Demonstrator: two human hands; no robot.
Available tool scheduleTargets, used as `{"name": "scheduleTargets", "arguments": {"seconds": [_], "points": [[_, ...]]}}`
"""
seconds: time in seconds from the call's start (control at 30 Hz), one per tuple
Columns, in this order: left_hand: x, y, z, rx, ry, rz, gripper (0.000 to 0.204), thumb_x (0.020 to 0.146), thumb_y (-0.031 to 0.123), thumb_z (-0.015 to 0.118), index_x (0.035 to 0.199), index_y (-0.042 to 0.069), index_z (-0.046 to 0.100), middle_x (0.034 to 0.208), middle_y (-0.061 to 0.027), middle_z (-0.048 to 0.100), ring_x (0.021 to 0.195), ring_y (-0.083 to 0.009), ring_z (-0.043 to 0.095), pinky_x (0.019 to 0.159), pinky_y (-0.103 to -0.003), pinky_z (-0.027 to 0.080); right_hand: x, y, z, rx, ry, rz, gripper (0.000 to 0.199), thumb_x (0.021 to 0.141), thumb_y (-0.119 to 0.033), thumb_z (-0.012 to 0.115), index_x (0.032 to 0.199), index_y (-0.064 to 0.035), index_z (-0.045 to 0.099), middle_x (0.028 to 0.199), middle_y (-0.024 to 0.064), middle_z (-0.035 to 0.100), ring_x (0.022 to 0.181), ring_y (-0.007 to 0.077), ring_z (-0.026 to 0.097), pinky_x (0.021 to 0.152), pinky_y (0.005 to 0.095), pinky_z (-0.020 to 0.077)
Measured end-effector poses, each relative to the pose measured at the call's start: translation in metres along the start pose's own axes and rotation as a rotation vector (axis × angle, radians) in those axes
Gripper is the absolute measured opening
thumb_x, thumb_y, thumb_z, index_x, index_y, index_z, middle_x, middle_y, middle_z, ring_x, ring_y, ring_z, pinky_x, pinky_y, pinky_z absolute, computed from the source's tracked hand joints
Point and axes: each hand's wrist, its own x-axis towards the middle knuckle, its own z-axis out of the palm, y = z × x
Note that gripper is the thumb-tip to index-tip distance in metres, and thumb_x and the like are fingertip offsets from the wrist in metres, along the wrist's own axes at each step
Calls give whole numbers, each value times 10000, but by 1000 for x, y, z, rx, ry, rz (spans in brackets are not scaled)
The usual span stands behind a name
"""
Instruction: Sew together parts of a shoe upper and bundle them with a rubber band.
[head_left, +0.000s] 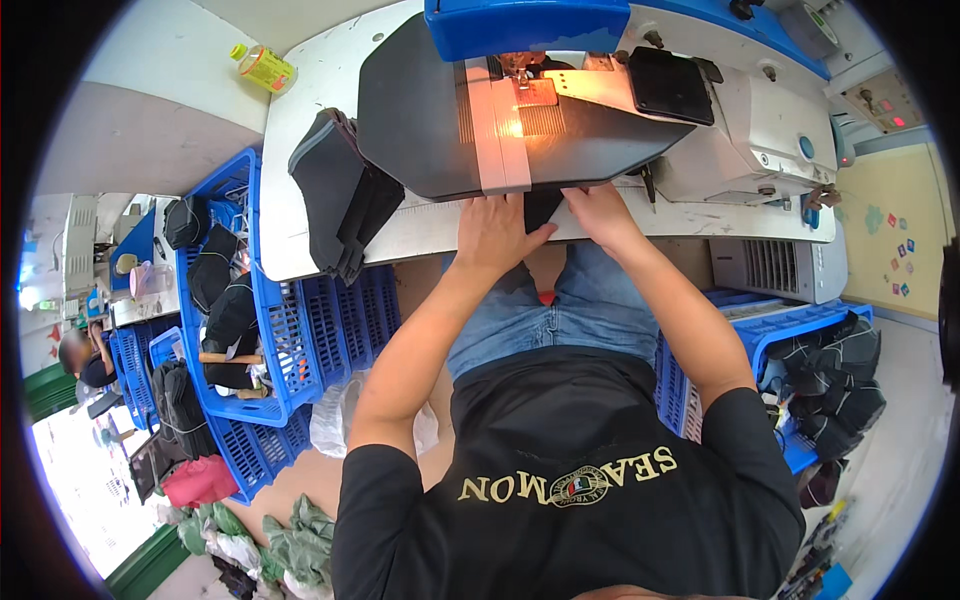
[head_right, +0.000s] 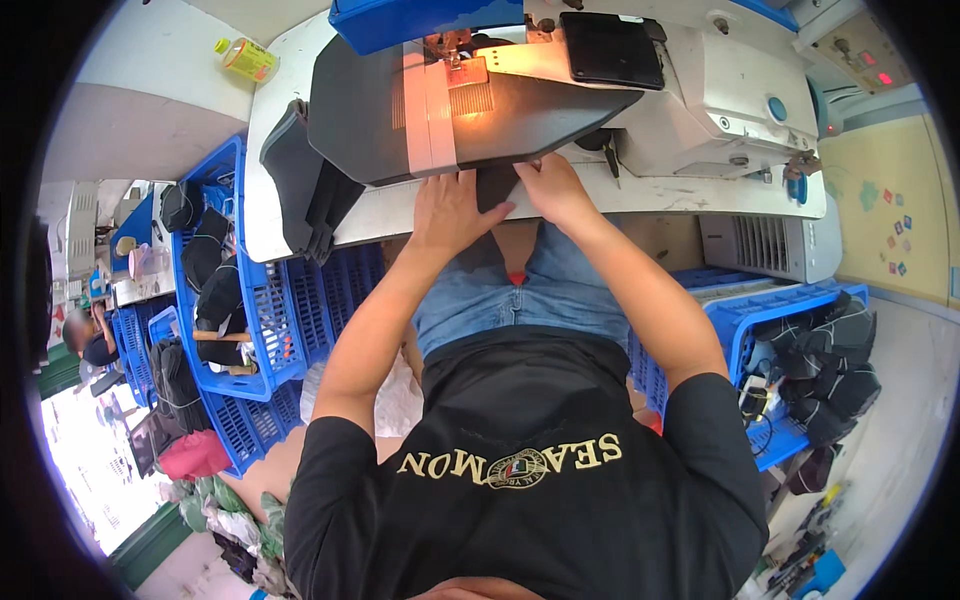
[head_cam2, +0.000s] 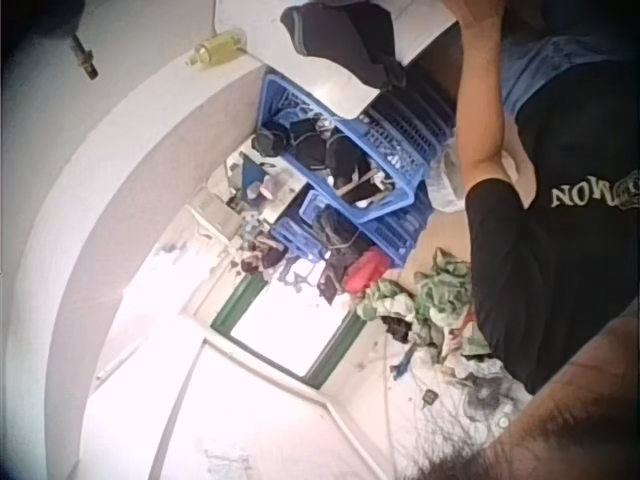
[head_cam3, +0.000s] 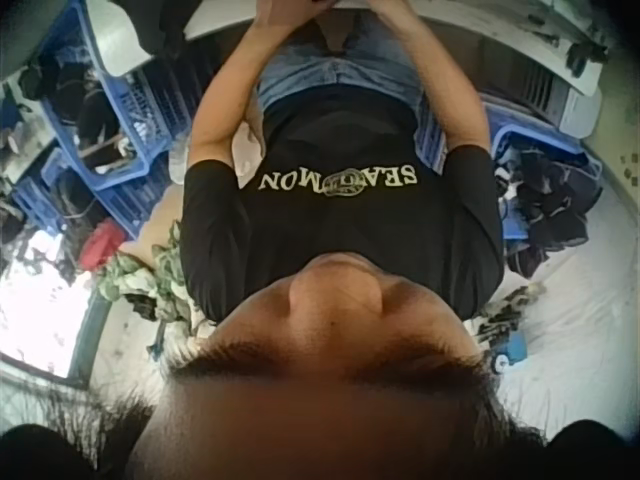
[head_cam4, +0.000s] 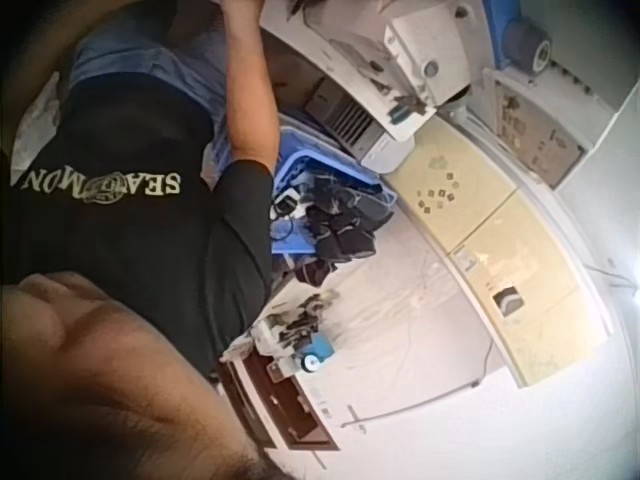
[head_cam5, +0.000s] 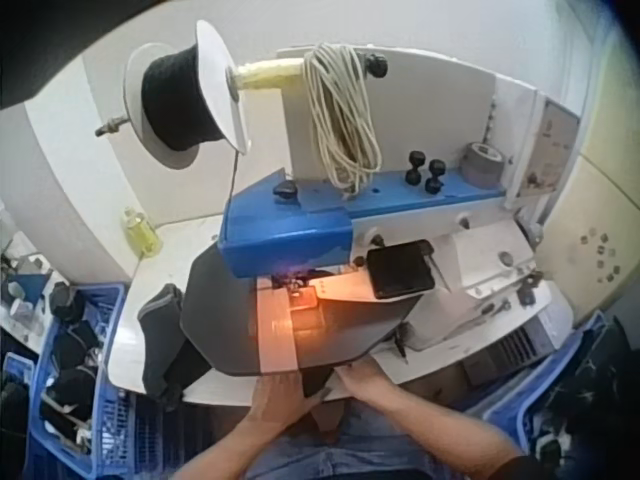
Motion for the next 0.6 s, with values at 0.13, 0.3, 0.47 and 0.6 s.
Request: {"name": "scheduleTargets", "arguments": {"seconds": [0.13, 0.3, 0.47, 0.6], "points": [[-1, 6, 5, 27, 66, 35, 517, 719, 384, 712, 1099, 55, 593, 981, -220, 581, 900, -366, 585, 750, -448, 494, -4, 0, -6, 137, -45, 48, 226, 885, -170, 535, 921, 41, 608, 797, 107, 638, 672, 189, 593, 611, 321, 455], [-3, 1, 6, -204, 86, -59, 236, 801, 254, 641, 887, 37, 668, 757, -201, 615, 752, -371, 609, 707, -435, 497, -12, -10, -15, 485, -138, 227, 156, 874, -130, 512, 831, 2, 582, 710, 59, 602, 522, 87, 473, 479, 251, 370], [2, -12, -2, -497, -3, -249, 263, 851, 232, 609, 892, -23, 659, 806, -211, 648, 784, -347, 636, 701, -404, 489, -17, -11, 0, 398, -84, 52, 160, 889, -131, 495, 858, 5, 573, 689, 52, 604, 530, 108, 505, 496, 259, 395], [4, -18, -5, -689, -60, -358, 195, 859, 155, 587, 995, 31, 652, 895, -236, 631, 895, -393, 605, 768, -421, 475, -20, -11, 9, 203, -23, -69, 221, 918, -188, 507, 945, 26, 556, 724, 73, 629, 612, 173, 581, 596, 310, 461]]}}
